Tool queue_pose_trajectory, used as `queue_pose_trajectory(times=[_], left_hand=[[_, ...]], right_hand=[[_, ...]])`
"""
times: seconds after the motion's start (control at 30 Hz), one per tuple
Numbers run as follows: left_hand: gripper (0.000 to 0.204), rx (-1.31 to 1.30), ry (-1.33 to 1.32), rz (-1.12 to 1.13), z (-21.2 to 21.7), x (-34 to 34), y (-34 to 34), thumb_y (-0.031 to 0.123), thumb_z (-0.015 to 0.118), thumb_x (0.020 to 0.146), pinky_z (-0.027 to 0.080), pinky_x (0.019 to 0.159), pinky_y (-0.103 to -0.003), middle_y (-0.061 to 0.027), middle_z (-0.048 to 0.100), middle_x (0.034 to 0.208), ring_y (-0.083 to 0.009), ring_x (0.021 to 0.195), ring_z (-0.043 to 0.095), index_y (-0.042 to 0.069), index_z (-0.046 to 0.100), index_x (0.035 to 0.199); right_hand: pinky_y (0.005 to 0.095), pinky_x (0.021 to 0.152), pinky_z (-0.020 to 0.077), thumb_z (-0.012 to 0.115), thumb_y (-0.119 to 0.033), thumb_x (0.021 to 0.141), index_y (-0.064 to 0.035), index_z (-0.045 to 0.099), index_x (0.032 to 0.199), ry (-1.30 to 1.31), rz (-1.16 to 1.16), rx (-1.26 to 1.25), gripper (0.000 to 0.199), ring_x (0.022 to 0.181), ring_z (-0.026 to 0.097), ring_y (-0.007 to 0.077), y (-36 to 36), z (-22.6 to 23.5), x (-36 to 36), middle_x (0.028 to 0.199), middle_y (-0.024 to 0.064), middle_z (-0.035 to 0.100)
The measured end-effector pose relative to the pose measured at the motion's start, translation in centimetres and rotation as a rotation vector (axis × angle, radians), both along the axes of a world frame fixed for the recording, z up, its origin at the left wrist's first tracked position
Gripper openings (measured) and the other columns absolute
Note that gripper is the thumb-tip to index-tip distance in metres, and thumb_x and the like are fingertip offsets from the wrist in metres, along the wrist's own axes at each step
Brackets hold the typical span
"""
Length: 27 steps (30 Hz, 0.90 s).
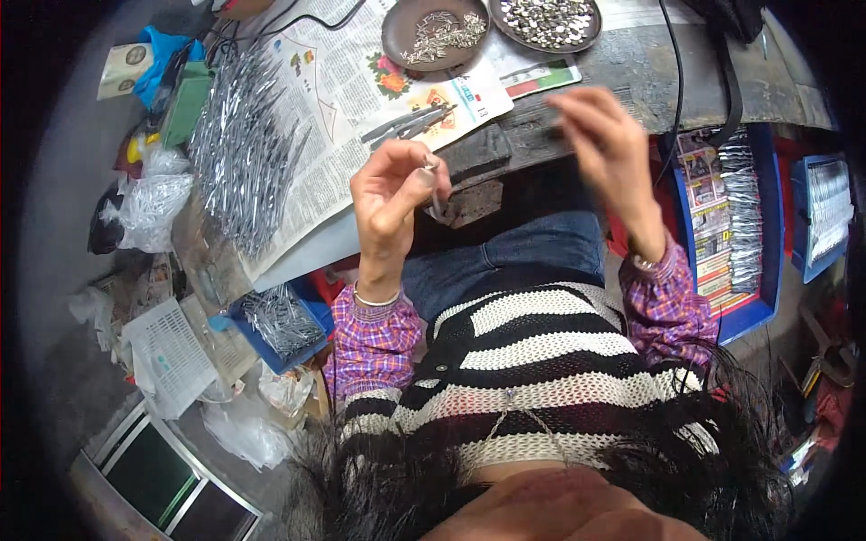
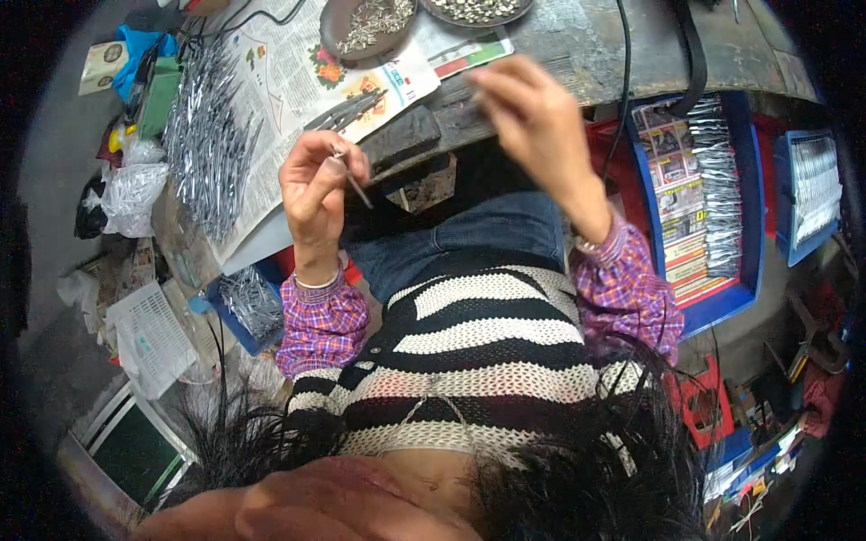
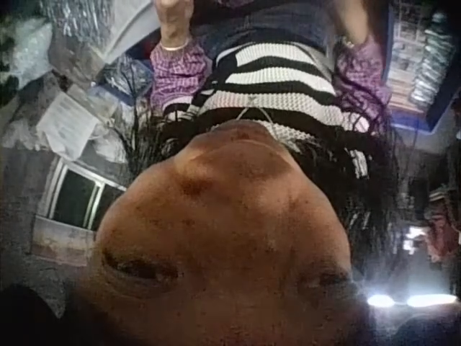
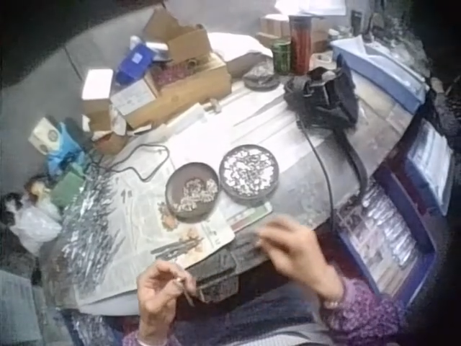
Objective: Assembling small metal and plastic parts using hands and a manual assembly tool at a workbench.
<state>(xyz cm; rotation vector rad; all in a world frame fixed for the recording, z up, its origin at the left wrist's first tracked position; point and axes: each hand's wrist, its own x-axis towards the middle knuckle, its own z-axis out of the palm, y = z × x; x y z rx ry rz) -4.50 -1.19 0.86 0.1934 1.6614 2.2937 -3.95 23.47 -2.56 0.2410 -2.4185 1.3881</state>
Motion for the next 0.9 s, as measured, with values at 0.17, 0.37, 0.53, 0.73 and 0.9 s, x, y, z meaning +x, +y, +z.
queue_pose_trajectory(times=[0.17,0.37,0.53,0.73,0.9], left_hand=[[0.012,-0.088,0.002,0.052,0.1,0.6,0.0,0.008,0.062,0.08,0.04,0.057,-0.02,-0.0061,0.059,0.074,-0.0097,0.064,0.054,-0.001,0.06,0.089],[0.015,-0.148,-0.015,0.016,-0.3,0.9,0.2,0.008,0.066,0.08,0.041,0.058,-0.019,-0.005,0.061,0.079,-0.0083,0.067,0.056,-0.001,0.061,0.09],[0.014,-0.133,-0.047,0.019,-0.4,1.0,0.1,0.007,0.066,0.08,0.043,0.06,-0.02,-0.0044,0.062,0.08,-0.0081,0.069,0.056,-0.001,0.062,0.091],[0.013,-0.178,-0.05,0.008,-0.5,1.1,0.1,0.004,0.064,0.081,0.043,0.061,-0.018,-0.0025,0.061,0.078,-0.0063,0.067,0.055,-0.002,0.062,0.092],[0.012,-0.266,-0.019,0.044,-0.5,1.3,0.6,0.002,0.064,0.081,0.043,0.06,-0.017,-0.001,0.061,0.076,-0.0048,0.067,0.055,-0.002,0.062,0.092]], right_hand=[[0.0302,0.072,0.0477,0.056,0.005,0.079,-0.0109,0.065,0.106,0.114,-0.135,0.282,0.033,0.082,0.06,0.0236,3.5,1.0,-4.6,0.097,0.0097,0.059],[0.036,0.077,0.0429,0.052,0.002,0.074,-0.0119,0.064,0.108,0.189,-0.141,0.544,0.038,0.084,0.053,0.0275,6.1,-0.8,-7.7,0.092,0.0099,0.054],[0.0338,0.077,0.0428,0.052,0.006,0.071,-0.0137,0.064,0.11,0.115,-0.085,0.511,0.045,0.085,0.052,0.026,5.2,-0.2,-6.3,0.093,0.009,0.054],[0.0313,0.071,0.0444,0.064,-0.002,0.072,-0.0143,0.067,0.104,0.13,-0.047,0.457,0.034,0.08,0.054,0.0216,5.2,0.1,-6.5,0.091,0.0058,0.056],[0.0288,0.07,0.0453,0.066,-0.005,0.072,-0.0149,0.069,0.102,0.096,0.009,0.43,0.031,0.077,0.057,0.0187,6.3,0.2,-7.2,0.089,0.0043,0.058]])
